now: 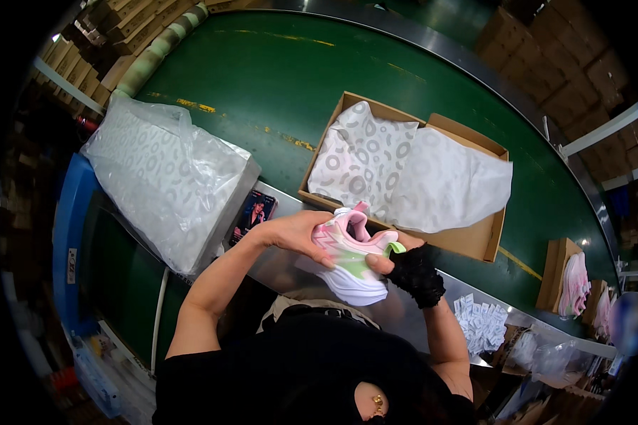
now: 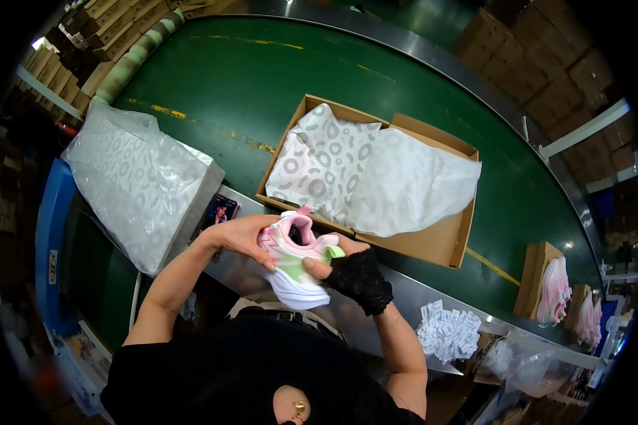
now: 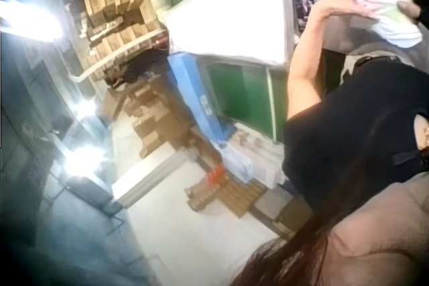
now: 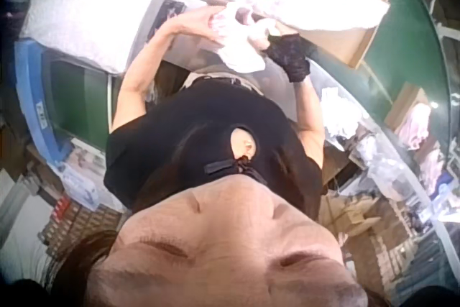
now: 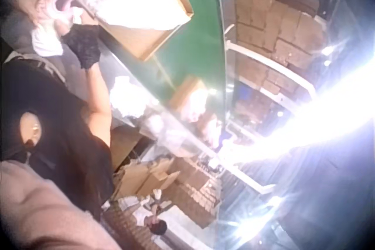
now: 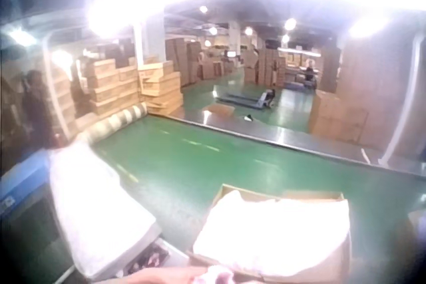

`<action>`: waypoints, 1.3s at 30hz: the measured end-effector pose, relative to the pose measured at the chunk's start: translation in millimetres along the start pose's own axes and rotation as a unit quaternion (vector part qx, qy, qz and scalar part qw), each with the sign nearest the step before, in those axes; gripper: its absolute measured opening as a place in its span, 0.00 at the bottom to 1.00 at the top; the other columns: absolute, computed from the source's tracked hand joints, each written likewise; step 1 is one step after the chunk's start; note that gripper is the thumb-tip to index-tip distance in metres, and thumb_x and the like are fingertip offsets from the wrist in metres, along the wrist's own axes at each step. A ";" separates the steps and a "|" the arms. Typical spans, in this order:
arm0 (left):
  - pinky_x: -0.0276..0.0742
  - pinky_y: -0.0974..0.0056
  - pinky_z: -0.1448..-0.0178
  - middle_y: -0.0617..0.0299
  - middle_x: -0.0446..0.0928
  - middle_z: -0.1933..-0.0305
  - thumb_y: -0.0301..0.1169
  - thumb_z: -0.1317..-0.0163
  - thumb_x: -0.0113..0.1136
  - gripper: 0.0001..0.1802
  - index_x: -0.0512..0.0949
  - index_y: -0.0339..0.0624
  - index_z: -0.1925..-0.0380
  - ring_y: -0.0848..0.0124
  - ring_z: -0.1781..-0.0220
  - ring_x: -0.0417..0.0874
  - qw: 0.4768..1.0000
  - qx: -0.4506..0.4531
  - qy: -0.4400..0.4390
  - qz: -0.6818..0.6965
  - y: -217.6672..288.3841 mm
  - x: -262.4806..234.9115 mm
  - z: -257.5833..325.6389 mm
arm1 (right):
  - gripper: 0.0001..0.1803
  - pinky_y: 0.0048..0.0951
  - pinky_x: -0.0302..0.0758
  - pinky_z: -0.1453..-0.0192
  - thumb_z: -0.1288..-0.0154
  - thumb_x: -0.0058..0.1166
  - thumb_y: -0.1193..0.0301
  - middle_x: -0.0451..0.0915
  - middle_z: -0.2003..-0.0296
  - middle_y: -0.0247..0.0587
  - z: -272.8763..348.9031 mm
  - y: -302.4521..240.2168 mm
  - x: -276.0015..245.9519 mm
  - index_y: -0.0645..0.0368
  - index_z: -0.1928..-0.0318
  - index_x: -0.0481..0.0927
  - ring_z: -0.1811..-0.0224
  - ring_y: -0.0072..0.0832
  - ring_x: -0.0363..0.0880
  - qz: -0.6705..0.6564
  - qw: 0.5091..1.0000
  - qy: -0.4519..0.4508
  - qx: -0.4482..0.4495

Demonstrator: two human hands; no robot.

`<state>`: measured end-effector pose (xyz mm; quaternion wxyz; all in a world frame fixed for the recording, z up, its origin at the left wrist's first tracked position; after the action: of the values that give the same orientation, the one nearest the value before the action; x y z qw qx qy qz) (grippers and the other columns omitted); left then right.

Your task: The person packs shoes into shoe boxes by hand, placing wrapping paper and shoes into each box, folding the paper around them, closing the lid, and moving the closed box onto the conveyor belt.

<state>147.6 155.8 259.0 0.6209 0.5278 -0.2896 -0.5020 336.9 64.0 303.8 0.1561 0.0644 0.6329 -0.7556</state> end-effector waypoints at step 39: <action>0.75 0.56 0.57 0.40 0.69 0.57 0.47 0.39 0.43 0.33 0.54 0.28 0.46 0.53 0.61 0.77 0.829 -0.095 0.107 0.540 -60.6 2.5 -196.7 | 0.20 0.35 0.69 0.55 0.47 0.52 0.70 0.72 0.57 0.41 1.0 170.9 -66.3 0.60 0.52 0.68 0.53 0.33 0.71 -0.323 0.818 0.463 0.110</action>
<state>304.1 228.9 147.1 0.8671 0.2760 -0.4115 -0.0519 453.8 47.5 163.5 -0.4169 0.2153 0.5272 -0.7085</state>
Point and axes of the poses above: each hand's wrist, its own z-axis away from the middle knuckle, its own x-axis out of the palm, y = z × x, the point moved 3 cm from there along -z, towards the middle knuckle
